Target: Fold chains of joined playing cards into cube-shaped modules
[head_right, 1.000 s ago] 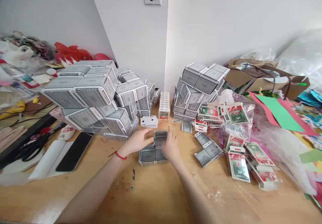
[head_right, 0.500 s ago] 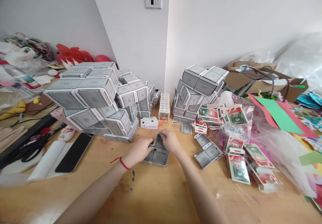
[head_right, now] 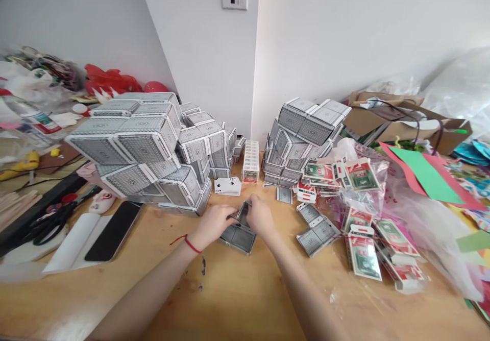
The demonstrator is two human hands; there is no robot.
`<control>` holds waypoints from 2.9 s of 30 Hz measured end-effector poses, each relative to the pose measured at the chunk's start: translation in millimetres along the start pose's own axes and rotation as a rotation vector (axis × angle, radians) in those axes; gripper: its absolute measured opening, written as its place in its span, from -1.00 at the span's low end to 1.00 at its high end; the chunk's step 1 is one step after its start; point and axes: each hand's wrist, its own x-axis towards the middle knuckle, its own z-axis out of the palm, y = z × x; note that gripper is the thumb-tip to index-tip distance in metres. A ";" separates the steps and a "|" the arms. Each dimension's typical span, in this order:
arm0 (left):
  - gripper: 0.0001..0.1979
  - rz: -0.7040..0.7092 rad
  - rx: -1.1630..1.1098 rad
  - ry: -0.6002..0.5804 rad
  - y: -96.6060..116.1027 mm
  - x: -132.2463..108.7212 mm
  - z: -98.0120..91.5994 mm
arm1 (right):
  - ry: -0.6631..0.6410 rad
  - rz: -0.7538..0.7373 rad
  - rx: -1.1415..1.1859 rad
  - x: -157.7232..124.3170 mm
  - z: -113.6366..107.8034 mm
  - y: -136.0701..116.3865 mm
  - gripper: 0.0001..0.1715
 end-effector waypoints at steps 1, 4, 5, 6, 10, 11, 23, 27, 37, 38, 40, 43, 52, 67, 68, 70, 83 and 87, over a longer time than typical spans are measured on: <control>-0.83 -0.013 0.018 0.017 -2.4 1.3 -3.3 | 0.001 0.028 -0.019 -2.9 -0.4 0.0 -0.72; -0.65 -0.051 0.031 0.050 -8.9 2.5 -11.9 | -0.005 0.082 -0.111 -13.2 -4.3 -1.2 -0.58; -0.62 -0.075 0.032 0.042 -10.5 2.0 -13.7 | -0.009 0.070 -0.157 -16.0 -6.6 -2.2 -0.55; -0.62 -0.104 0.036 0.027 -11.7 1.3 -14.9 | -0.016 0.032 -0.199 -18.0 -9.2 -3.7 -0.55; -0.75 -0.195 0.078 -0.021 -12.0 0.1 -15.8 | -0.124 -0.222 -0.331 -16.6 -21.1 -11.6 -0.78; -0.77 -0.199 0.087 -0.024 -11.2 0.6 -16.0 | -0.157 -0.268 -0.373 -14.7 -23.4 -13.7 -0.82; -0.75 -0.280 0.200 -0.034 0.4 8.3 -17.8 | -0.184 -0.256 -0.528 -12.4 -13.1 -32.6 -0.75; -0.77 -0.282 0.211 -0.030 2.5 3.0 -15.9 | -0.169 -0.238 -0.506 -12.0 -13.6 -32.5 -0.77; -0.71 -0.012 0.332 -0.108 2.6 12.1 -20.9 | -0.093 0.070 -0.297 -8.4 -13.1 -8.8 -0.60; -0.75 0.024 0.346 -0.131 5.1 13.9 -20.8 | -0.100 0.075 -0.295 -7.4 -12.8 -8.2 -0.65; -0.80 0.077 0.362 -0.162 10.8 16.1 -19.6 | -0.105 0.076 -0.298 -5.0 -13.3 -7.4 -0.71; -0.79 0.121 0.374 -0.180 17.0 15.5 -16.4 | -0.108 0.088 -0.305 -2.2 -15.0 -7.2 -0.72; -0.84 0.055 0.309 -0.131 17.7 14.2 -10.7 | -0.112 0.105 -0.327 -13.1 -14.9 -17.7 -0.80; -0.55 -0.136 -0.564 0.149 -35.4 15.8 1.3 | -0.216 -0.189 -0.416 -18.6 -16.0 -24.7 -0.71; -0.53 -0.153 -0.582 0.164 -36.4 17.0 5.6 | -0.221 -0.203 -0.421 -18.3 -15.5 -25.7 -0.71; -0.54 -0.172 -0.605 0.176 -37.8 19.6 12.5 | -0.229 -0.224 -0.431 -17.9 -14.8 -26.9 -0.72; -0.52 -0.247 -0.846 0.248 -34.1 -6.3 10.7 | -0.204 -0.042 -0.442 -29.4 -10.5 -38.7 -0.60; -0.24 -0.281 -0.764 0.151 -21.2 -42.5 20.1 | -0.149 -0.014 -0.337 -25.5 -20.6 -36.2 -0.25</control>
